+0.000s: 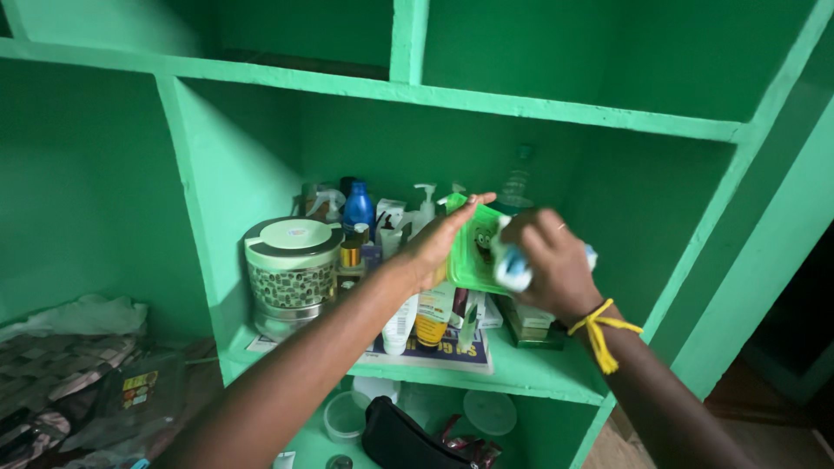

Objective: The person wipes down several bottles and tubes of cosmetic products on a green shelf using a cloth and rearranges them within the cubby.

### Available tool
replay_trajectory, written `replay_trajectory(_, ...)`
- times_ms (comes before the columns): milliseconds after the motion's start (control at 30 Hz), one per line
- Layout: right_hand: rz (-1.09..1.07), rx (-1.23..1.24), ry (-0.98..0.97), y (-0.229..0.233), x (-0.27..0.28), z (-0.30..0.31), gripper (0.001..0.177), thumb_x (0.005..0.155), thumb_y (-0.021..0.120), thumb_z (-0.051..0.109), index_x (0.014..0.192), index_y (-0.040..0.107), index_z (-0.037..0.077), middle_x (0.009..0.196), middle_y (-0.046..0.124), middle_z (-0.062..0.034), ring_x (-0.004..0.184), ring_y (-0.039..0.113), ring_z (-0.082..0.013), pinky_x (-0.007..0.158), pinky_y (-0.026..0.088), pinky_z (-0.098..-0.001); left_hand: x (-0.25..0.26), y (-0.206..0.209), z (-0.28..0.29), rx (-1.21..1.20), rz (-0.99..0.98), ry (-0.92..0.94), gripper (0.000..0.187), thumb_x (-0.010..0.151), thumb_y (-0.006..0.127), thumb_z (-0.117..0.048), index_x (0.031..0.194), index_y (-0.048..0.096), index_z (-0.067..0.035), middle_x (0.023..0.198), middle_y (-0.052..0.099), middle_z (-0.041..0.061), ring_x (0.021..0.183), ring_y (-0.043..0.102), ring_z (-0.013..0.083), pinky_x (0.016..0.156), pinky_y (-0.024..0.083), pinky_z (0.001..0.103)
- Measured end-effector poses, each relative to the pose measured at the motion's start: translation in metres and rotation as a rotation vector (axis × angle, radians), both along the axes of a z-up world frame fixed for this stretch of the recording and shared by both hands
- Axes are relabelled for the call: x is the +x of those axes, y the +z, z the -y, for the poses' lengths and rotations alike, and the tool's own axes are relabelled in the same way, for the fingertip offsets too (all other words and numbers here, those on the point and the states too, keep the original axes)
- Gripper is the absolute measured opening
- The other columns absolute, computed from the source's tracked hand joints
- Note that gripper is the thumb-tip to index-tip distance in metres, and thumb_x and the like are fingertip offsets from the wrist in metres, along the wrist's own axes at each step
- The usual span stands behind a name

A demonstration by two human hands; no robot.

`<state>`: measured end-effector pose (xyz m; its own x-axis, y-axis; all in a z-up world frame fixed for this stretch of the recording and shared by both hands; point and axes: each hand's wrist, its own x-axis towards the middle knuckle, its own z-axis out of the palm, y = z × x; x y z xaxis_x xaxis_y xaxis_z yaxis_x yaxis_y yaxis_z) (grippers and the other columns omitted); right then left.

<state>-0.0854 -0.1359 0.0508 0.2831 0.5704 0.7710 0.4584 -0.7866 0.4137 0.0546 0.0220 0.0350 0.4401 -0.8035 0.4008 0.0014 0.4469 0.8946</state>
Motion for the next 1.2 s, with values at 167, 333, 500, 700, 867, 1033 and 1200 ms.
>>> replay_trajectory(167,0.016,0.501,-0.101,0.011,-0.001,-0.009,0.038,0.073,0.077,-0.005,0.108,0.069,0.005,0.119,0.059,-0.0152,0.107,0.065,-0.0326,0.086,0.057,-0.0404,-0.004,0.004,-0.008,0.042,-0.021,0.061,0.060,0.103,0.036,-0.054,0.153,0.040,-0.022,0.138,0.056,0.016,0.117,0.063,0.0289,0.093,0.060,0.046)
replay_trajectory(333,0.017,0.255,0.098,0.003,-0.006,-0.032,0.043,0.064,0.083,-0.002,0.105,0.073,0.007,0.117,0.062,-0.0131,0.111,0.066,-0.0332,0.089,0.058,-0.0409,0.000,0.004,-0.001,-0.035,-0.065,0.059,0.064,0.104,0.037,-0.059,0.155,0.042,-0.021,0.142,0.055,0.014,0.120,0.063,0.0272,0.097,0.056,0.048)
replay_trajectory(500,-0.052,0.371,0.072,0.006,0.006,-0.011,0.040,0.068,0.084,0.000,0.105,0.072,0.007,0.117,0.063,-0.0143,0.106,0.068,-0.0328,0.079,0.060,-0.0361,0.006,0.000,-0.006,-0.034,-0.016,0.109,0.061,0.102,0.036,-0.060,0.149,0.046,-0.022,0.137,0.057,0.010,0.120,0.064,0.0232,0.099,0.058,0.046)
replay_trajectory(700,-0.039,0.625,0.000,0.000,0.001,-0.017,0.034,0.075,0.072,-0.008,0.108,0.067,0.002,0.107,0.065,-0.0135,0.094,0.067,-0.0300,0.081,0.055,-0.0379,0.015,-0.002,0.000,-0.161,-0.098,0.086,0.052,0.105,0.037,-0.057,0.133,0.056,-0.018,0.119,0.065,0.009,0.105,0.066,0.0225,0.089,0.060,0.045)
replay_trajectory(867,-0.125,0.376,0.182,-0.009,-0.008,-0.019,0.038,0.070,0.069,-0.004,0.107,0.066,0.002,0.109,0.064,-0.0137,0.099,0.067,-0.0315,0.083,0.055,-0.0375,0.016,-0.003,0.005,-0.219,-0.111,0.119,0.050,0.106,0.036,-0.058,0.127,0.059,-0.018,0.110,0.066,0.008,0.095,0.066,0.0216,0.080,0.059,0.043)
replay_trajectory(1033,-0.156,0.453,0.102,-0.006,-0.010,0.003,0.032,0.071,0.067,-0.001,0.102,0.068,0.004,0.100,0.066,-0.0108,0.090,0.069,-0.0281,0.077,0.055,-0.0359,0.022,-0.008,0.001,-0.210,-0.209,0.214,0.045,0.105,0.040,-0.055,0.121,0.059,-0.018,0.109,0.066,0.007,0.097,0.067,0.0212,0.080,0.061,0.045)
replay_trajectory(1200,-0.081,0.534,0.037,0.002,-0.004,-0.004,0.028,0.073,0.066,-0.002,0.101,0.068,0.004,0.095,0.065,-0.0105,0.088,0.067,-0.0274,0.077,0.052,-0.0372,0.023,-0.013,0.024,-0.282,-0.172,0.146,0.044,0.105,0.041,-0.055,0.121,0.061,-0.018,0.112,0.067,0.007,0.098,0.068,0.0219,0.083,0.060,0.042)
